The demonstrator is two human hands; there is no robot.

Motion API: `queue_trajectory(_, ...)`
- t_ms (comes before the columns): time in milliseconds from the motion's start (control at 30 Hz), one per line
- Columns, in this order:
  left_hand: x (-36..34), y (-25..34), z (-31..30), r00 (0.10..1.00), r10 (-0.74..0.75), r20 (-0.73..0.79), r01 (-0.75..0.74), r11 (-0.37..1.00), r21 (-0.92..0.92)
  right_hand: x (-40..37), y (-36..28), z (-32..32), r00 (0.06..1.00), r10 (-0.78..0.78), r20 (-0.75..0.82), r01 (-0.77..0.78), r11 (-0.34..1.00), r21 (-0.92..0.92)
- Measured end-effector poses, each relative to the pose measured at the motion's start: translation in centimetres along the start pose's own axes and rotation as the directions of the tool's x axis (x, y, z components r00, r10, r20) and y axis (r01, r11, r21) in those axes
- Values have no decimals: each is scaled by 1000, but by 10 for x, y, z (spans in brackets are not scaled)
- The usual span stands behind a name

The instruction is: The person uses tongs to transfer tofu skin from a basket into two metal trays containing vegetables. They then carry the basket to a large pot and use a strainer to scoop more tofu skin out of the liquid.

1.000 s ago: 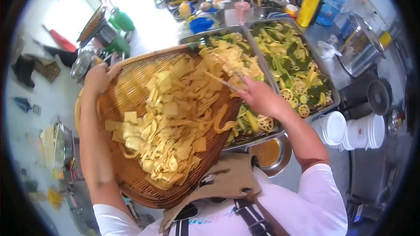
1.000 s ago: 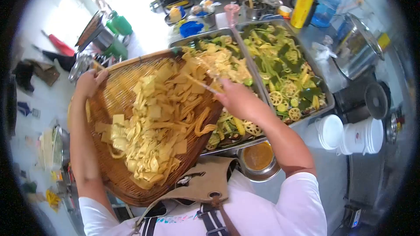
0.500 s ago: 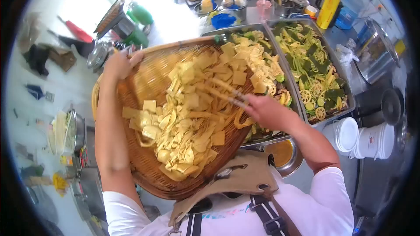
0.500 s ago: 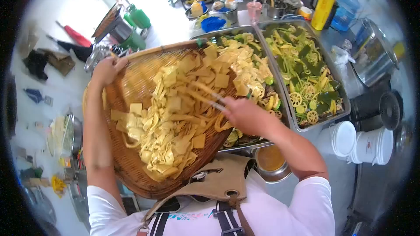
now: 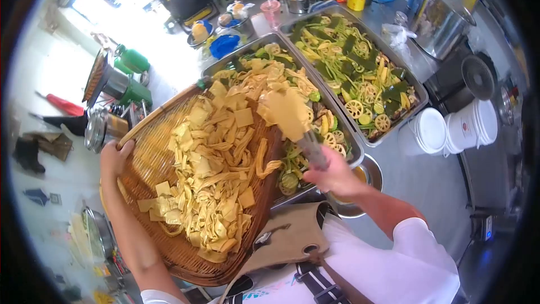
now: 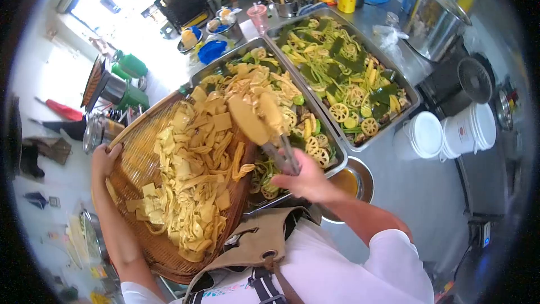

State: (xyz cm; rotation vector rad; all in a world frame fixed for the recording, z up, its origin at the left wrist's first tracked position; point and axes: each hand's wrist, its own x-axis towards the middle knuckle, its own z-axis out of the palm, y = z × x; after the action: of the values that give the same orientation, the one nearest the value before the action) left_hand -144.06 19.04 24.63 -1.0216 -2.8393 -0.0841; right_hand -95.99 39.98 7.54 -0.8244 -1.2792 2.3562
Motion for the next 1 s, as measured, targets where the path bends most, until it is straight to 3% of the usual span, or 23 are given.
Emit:
queue_trajectory(67,3,-19,8,1000,8,13,-7,999,-37,-1,12,14,991,132,-3,-132,989,-68)
queue_trajectory(133,-6,-12,4,1000,17,19,-16,998,-63,4,39,26,986,156,63,-152,987,-56)
queue_trajectory(167,-8,-15,6,999,-3,45,6,997,-79,2,37,38,990,100,102,-98,995,-27)
queue_trajectory(200,-9,-22,8,997,-20,73,27,995,-92,9,62,38,948,-267,172,307,909,-281)
queue_trajectory(267,-8,-46,19,999,-13,37,15,999,-47,5,43,50,948,-181,260,268,896,-353)
queue_trajectory(367,-8,-67,27,994,-69,87,74,996,-57,17,54,58,925,-179,335,248,953,-176)
queue_trajectory(467,0,-98,34,993,-93,73,93,996,-7,15,50,67,945,-99,311,210,915,-346)
queue_trajectory(567,-12,-86,25,995,-74,62,77,996,-44,9,65,85,950,-144,278,232,920,-317)
queue_trajectory(667,-10,-76,23,999,-15,52,18,998,-53,0,76,100,974,-180,138,214,928,-305)
queue_trajectory(733,-3,-70,24,997,51,54,-46,996,-74,4,109,104,958,-288,11,282,929,-241)
queue_trajectory(800,12,-53,17,989,134,55,-130,990,-59,-13,98,111,964,-261,-54,242,944,-226)
queue_trajectory(833,27,-52,23,978,211,-4,-210,974,-89,-22,86,118,977,-191,-99,181,978,-101)
queue_trajectory(867,40,-31,12,978,206,39,-205,979,-23,-27,78,123,982,-121,-148,126,992,25)
queue_trajectory(900,52,-2,0,975,210,80,-213,976,35,-28,75,125,975,-136,-177,141,990,16)
queue_trajectory(967,82,45,-17,965,245,98,-242,969,-44,-29,69,119,949,-181,-258,183,983,-15)
queue_trajectory(1000,93,75,-29,932,357,63,-355,934,-44,-26,66,114,934,-193,-300,220,974,59)
